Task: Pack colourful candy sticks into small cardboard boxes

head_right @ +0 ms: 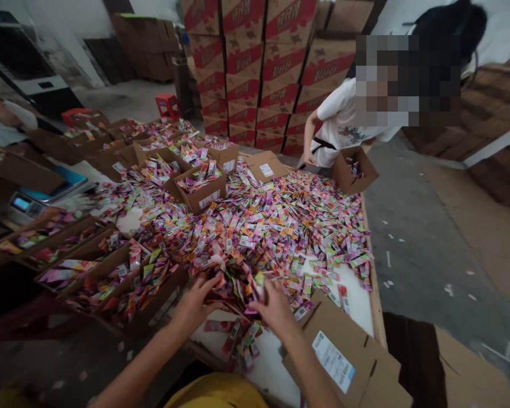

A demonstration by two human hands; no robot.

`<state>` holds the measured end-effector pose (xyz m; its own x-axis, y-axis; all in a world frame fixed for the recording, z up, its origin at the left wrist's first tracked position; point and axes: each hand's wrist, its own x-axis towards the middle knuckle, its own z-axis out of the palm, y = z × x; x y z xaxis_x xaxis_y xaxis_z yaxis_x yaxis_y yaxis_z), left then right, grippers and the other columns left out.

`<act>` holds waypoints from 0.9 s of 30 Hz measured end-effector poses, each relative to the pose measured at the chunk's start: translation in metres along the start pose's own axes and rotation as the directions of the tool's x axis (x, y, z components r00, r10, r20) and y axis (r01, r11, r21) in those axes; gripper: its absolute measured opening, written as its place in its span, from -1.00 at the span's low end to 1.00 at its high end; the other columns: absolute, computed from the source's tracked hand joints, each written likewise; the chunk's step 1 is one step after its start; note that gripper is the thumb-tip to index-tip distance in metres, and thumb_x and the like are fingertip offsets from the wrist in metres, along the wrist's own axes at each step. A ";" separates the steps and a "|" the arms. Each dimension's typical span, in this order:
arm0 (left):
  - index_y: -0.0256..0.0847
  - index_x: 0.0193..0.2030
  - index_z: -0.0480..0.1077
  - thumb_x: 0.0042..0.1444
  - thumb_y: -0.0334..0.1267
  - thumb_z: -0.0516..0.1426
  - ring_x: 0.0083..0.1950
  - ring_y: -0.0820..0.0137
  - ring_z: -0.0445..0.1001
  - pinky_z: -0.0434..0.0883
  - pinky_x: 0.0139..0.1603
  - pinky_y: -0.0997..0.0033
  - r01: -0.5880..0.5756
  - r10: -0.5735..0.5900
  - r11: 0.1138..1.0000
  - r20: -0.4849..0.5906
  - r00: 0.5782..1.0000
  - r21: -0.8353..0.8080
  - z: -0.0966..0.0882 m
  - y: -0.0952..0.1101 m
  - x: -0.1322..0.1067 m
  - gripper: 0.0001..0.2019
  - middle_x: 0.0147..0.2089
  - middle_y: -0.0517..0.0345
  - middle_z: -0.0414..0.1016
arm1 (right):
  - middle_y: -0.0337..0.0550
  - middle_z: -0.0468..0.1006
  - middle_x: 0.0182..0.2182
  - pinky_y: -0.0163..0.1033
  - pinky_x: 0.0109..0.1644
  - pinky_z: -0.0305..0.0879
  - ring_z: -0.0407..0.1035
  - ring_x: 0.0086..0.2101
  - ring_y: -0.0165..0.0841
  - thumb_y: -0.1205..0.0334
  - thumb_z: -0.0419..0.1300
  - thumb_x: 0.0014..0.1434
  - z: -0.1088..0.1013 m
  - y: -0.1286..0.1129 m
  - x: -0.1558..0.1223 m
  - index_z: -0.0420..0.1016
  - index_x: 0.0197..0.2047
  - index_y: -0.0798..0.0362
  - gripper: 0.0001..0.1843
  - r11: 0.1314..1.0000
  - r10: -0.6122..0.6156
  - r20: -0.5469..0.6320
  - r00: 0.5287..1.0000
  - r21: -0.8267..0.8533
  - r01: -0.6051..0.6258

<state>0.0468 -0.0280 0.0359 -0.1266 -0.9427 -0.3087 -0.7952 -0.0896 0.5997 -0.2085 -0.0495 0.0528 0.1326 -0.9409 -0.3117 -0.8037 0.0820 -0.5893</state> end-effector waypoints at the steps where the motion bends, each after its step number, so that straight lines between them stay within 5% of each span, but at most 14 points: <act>1: -0.07 0.27 0.27 0.15 -0.29 0.13 0.06 0.21 0.47 0.39 0.09 0.27 -0.057 0.053 0.996 0.057 0.997 0.068 0.003 0.007 0.008 -0.49 0.09 -0.04 0.38 | 0.04 0.39 0.06 -0.14 0.16 0.27 0.34 0.06 -0.16 0.28 0.25 0.04 0.016 -0.004 0.002 0.26 0.29 0.04 -0.29 0.999 -0.046 0.047 0.998 -0.007 0.047; 5: -0.34 0.08 0.38 0.17 -0.52 -0.08 0.00 0.17 0.53 0.42 0.05 0.22 -0.095 0.030 0.961 0.247 0.969 0.259 0.032 0.026 0.046 -0.61 -0.02 -0.23 0.50 | 0.12 0.40 0.03 -0.24 0.05 0.27 0.42 -0.06 -0.26 0.55 -0.05 0.12 0.070 -0.029 0.021 0.40 0.15 0.14 -0.45 0.970 -0.043 0.158 0.987 -0.229 0.079; 9: -0.46 0.04 0.39 0.19 -0.54 -0.07 -0.01 0.13 0.56 0.46 0.02 0.15 -0.040 -0.039 0.960 0.277 0.960 0.276 0.051 0.030 0.075 -0.65 -0.05 -0.34 0.54 | 0.16 0.50 -0.09 -0.27 -0.11 0.27 0.46 -0.20 -0.27 0.59 -0.03 0.07 0.073 -0.036 0.039 0.54 -0.11 0.21 -0.58 0.952 0.001 0.172 0.985 -0.301 0.052; 11: -0.41 0.06 0.39 0.22 -0.48 -0.02 0.01 0.19 0.55 0.46 0.06 0.11 -0.036 -0.036 0.967 0.276 0.960 0.252 0.051 0.030 0.082 -0.69 -0.03 -0.24 0.55 | 0.04 0.54 -0.20 -0.31 -0.14 0.25 0.44 -0.20 -0.29 0.55 0.05 0.03 0.049 -0.031 0.042 0.57 -0.27 0.16 -0.70 0.949 -0.023 0.167 0.986 -0.305 0.074; 14: -0.38 0.06 0.40 0.15 -0.46 0.10 0.04 0.19 0.54 0.43 0.13 0.08 -0.047 -0.003 0.981 0.261 0.965 0.189 0.049 0.028 0.081 -0.68 -0.01 -0.18 0.56 | -0.10 0.54 -0.33 -0.31 -0.22 0.24 0.43 -0.28 -0.32 0.38 0.12 0.07 -0.015 -0.024 0.044 0.55 -0.37 0.12 -0.85 0.959 -0.034 0.096 0.995 -0.277 0.060; 17: -0.41 0.06 0.42 0.06 -0.47 0.14 0.06 0.06 0.52 0.42 0.13 0.12 -0.057 0.031 0.992 0.223 0.974 0.109 0.045 0.028 0.073 -0.62 0.00 -0.29 0.55 | -0.05 0.54 -0.29 -0.23 -0.21 0.29 0.43 -0.27 -0.24 0.14 0.18 0.13 -0.078 -0.025 0.049 0.52 -0.16 0.14 -0.72 0.971 -0.038 -0.157 0.987 -0.238 -0.001; 19: -0.35 0.05 0.44 0.02 -0.45 0.16 0.02 0.08 0.54 0.45 0.07 0.21 -0.076 0.062 0.996 0.221 0.973 0.054 0.038 0.026 0.066 -0.60 -0.02 -0.22 0.58 | 0.11 0.52 -0.14 -0.14 -0.09 0.32 0.41 -0.13 -0.12 0.09 0.25 0.10 -0.093 -0.030 0.051 0.44 0.02 0.20 -0.53 0.954 -0.095 -0.307 0.947 -0.301 -0.001; 22: -0.19 0.06 0.46 -0.03 -0.46 0.17 -0.04 0.25 0.56 0.47 0.00 0.37 -0.133 0.150 0.984 0.143 0.978 -0.119 0.020 0.017 0.053 -0.55 -0.04 0.03 0.61 | 0.07 0.54 -0.13 -0.13 0.00 0.30 0.42 -0.10 -0.14 0.18 0.22 0.14 -0.056 -0.043 0.047 0.44 0.03 0.14 -0.60 0.940 -0.147 -0.152 0.977 -0.328 0.091; 25: -0.18 -0.02 0.49 0.10 -0.39 0.10 -0.09 0.33 0.56 0.47 0.01 0.35 -0.119 0.049 0.933 -0.209 0.977 -0.339 0.007 -0.004 0.038 -0.70 -0.10 0.07 0.62 | 0.03 0.54 -0.12 -0.18 -0.04 0.33 0.46 -0.14 -0.18 0.27 0.26 0.09 0.019 -0.052 0.040 0.37 0.12 0.10 -0.50 0.947 -0.123 0.086 0.989 -0.288 0.143; 27: -0.20 0.04 0.44 0.12 -0.33 0.11 -0.01 0.28 0.53 0.43 0.11 0.23 -0.072 -0.078 0.931 -0.389 0.918 -0.358 0.010 -0.020 0.030 -0.67 -0.03 0.01 0.57 | 0.15 0.48 -0.04 -0.16 -0.01 0.33 0.43 -0.08 -0.14 0.38 0.22 0.08 0.059 -0.049 0.037 0.22 0.23 0.21 -0.37 0.932 -0.118 0.042 0.992 -0.339 0.126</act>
<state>0.0534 -0.0514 0.0074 0.1769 -0.9833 -0.0432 -0.5191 -0.1305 0.8447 -0.1306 -0.0689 0.0261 0.2511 -0.9293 -0.2708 -0.9293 -0.1531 -0.3361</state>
